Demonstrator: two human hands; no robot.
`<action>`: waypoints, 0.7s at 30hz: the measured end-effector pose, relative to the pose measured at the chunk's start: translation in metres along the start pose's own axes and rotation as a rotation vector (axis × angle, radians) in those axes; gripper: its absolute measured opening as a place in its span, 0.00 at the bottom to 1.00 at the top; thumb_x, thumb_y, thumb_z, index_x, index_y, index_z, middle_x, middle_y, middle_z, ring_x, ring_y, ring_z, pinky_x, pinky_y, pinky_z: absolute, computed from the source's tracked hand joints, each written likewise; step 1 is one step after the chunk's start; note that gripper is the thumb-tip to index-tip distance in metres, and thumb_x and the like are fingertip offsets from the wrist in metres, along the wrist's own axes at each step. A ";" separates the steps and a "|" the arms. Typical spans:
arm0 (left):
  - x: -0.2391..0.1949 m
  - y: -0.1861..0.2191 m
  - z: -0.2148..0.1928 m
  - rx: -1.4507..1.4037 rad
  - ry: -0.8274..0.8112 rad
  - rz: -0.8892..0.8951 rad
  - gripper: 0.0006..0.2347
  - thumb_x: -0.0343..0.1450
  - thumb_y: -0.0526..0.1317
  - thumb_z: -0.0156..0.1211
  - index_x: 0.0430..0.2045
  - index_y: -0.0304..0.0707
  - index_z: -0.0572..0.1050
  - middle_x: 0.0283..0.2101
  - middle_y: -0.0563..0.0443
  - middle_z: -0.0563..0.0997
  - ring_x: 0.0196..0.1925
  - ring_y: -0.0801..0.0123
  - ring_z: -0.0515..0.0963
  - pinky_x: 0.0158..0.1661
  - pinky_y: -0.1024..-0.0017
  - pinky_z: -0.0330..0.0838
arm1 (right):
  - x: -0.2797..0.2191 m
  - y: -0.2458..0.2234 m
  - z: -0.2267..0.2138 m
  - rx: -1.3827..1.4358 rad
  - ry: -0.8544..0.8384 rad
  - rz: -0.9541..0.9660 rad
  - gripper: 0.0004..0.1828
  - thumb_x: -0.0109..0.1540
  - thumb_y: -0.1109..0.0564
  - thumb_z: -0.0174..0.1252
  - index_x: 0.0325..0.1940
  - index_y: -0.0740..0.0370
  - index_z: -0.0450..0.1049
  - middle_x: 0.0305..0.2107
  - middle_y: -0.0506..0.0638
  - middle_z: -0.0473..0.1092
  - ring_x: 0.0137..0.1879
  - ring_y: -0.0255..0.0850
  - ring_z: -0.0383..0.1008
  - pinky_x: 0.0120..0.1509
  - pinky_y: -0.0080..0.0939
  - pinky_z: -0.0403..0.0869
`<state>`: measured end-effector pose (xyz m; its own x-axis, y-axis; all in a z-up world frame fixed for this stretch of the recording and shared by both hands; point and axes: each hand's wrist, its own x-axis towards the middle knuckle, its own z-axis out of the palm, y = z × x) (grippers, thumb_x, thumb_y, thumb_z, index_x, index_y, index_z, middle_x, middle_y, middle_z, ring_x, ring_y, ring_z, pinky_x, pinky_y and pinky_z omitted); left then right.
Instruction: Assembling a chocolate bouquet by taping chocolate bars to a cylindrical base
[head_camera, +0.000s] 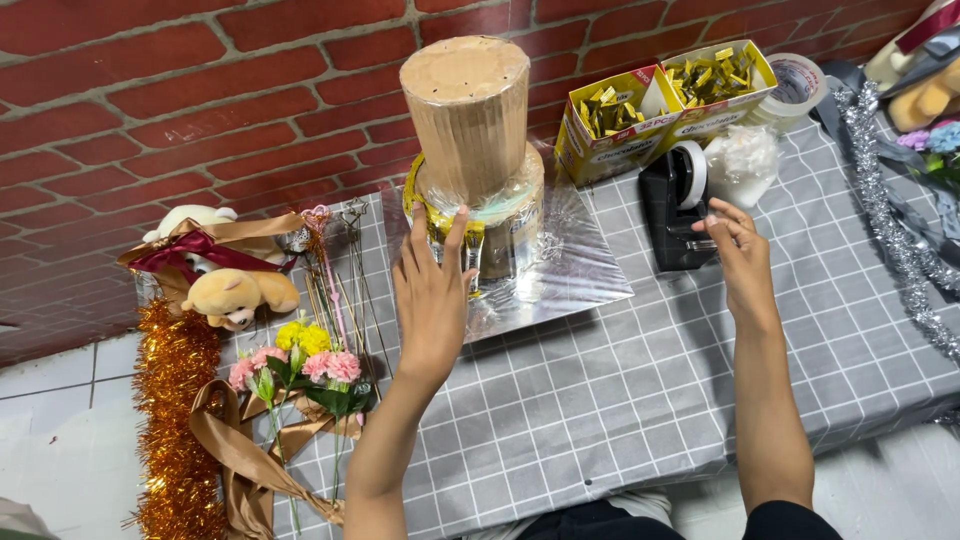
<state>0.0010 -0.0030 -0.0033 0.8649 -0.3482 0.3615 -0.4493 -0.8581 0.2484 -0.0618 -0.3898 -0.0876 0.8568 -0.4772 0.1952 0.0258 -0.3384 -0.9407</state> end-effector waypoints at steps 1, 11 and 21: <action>0.000 0.000 0.000 0.000 -0.001 0.002 0.36 0.69 0.39 0.64 0.70 0.56 0.47 0.68 0.25 0.51 0.63 0.32 0.65 0.49 0.42 0.66 | -0.004 -0.004 -0.001 0.000 0.002 0.001 0.12 0.74 0.54 0.51 0.47 0.61 0.78 0.62 0.62 0.62 0.72 0.52 0.58 0.77 0.50 0.54; 0.000 -0.001 0.003 0.020 0.014 0.010 0.37 0.69 0.39 0.65 0.70 0.56 0.47 0.68 0.25 0.51 0.62 0.33 0.66 0.47 0.44 0.68 | -0.045 -0.005 -0.003 -0.016 0.031 0.036 0.11 0.72 0.58 0.51 0.43 0.65 0.76 0.66 0.61 0.62 0.74 0.54 0.58 0.78 0.52 0.55; 0.001 0.002 -0.003 -0.008 0.004 0.005 0.35 0.69 0.39 0.64 0.70 0.55 0.48 0.68 0.24 0.51 0.62 0.32 0.66 0.47 0.43 0.68 | -0.044 -0.002 0.003 -0.320 0.103 -0.174 0.08 0.71 0.66 0.55 0.36 0.67 0.74 0.61 0.61 0.68 0.67 0.61 0.69 0.68 0.51 0.70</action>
<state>0.0000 -0.0033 0.0001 0.8617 -0.3511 0.3663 -0.4554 -0.8535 0.2533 -0.0985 -0.3658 -0.0949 0.7973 -0.4637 0.3863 -0.0101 -0.6502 -0.7597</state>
